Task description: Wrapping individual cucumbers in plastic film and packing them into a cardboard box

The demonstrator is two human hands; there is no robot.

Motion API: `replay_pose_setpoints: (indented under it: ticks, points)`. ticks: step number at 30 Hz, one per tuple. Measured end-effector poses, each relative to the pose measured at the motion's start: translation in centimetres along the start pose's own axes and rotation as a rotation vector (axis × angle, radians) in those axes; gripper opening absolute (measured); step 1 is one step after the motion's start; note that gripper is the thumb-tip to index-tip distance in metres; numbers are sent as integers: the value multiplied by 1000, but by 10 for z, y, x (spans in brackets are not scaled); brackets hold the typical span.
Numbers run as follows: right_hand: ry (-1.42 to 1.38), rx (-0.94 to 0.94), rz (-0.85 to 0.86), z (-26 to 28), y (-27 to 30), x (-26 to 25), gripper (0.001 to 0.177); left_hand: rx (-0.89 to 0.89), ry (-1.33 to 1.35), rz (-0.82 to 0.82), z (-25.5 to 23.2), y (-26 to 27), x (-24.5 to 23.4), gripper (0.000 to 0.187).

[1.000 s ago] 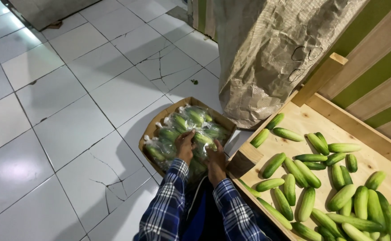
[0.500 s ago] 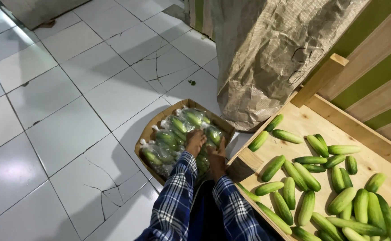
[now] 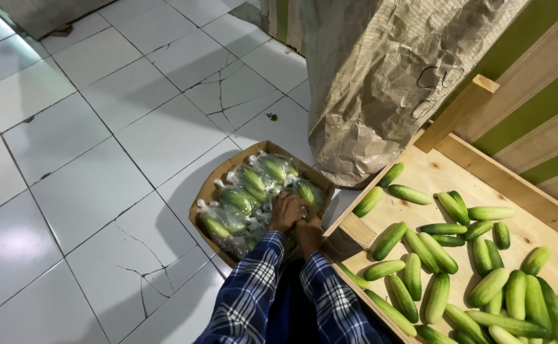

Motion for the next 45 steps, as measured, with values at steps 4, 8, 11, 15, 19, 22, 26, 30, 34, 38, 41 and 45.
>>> replay_pose_setpoints:
  ticks: [4, 8, 11, 15, 19, 22, 26, 30, 34, 38, 41, 45]
  points:
    - [-101, -69, 40, 13, 18, -16, 71, -148, 440, 109, -52, 16, -23, 25]
    - [-369, -101, 73, 32, 35, -30, 78, 37, -546, 328, 1, 3, 0, 34]
    - [-454, -87, 84, 33, 30, -27, 76, -22, -456, 397, 22, -7, 12, 37]
    - [-514, -79, 94, 11, 8, -10, 73, 70, -522, 401, 9, -7, 5, 30]
    - [-718, -23, 116, -31, -25, 9, 60, 11, -488, 439, 70, -19, 40, 33]
    - [-1188, 93, 118, -53, -34, 25, 47, 32, -547, 399, 104, -23, 60, 42]
    - [-161, -114, 94, -5, -1, -4, 55, 203, -690, 229, 78, -2, 47, 34]
    - [-99, -175, 156, 28, 33, -21, 70, -29, 4, 249, 48, 18, 21, 38]
    - [33, -181, 108, 27, 42, -21, 64, 217, -576, 141, 83, 15, 30, 30]
    - [100, -313, 172, 28, 53, -24, 64, 263, -488, 4, 55, 20, 10, 11]
    - [79, -326, 185, 30, 69, -26, 49, 348, -260, -97, 54, 42, 2, 15]
    - [-102, -535, 176, 31, 89, -38, 65, 130, -133, -34, 7, 70, -29, 22]
Point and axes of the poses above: each hand's wrist, its own y-axis away from the middle knuckle, its own x-axis out of the palm, z = x × y, the point moved 2 cm from there along -y, towards the middle knuckle, and after that the axes turned 3 degrees about -x, right-handed, at the moved point
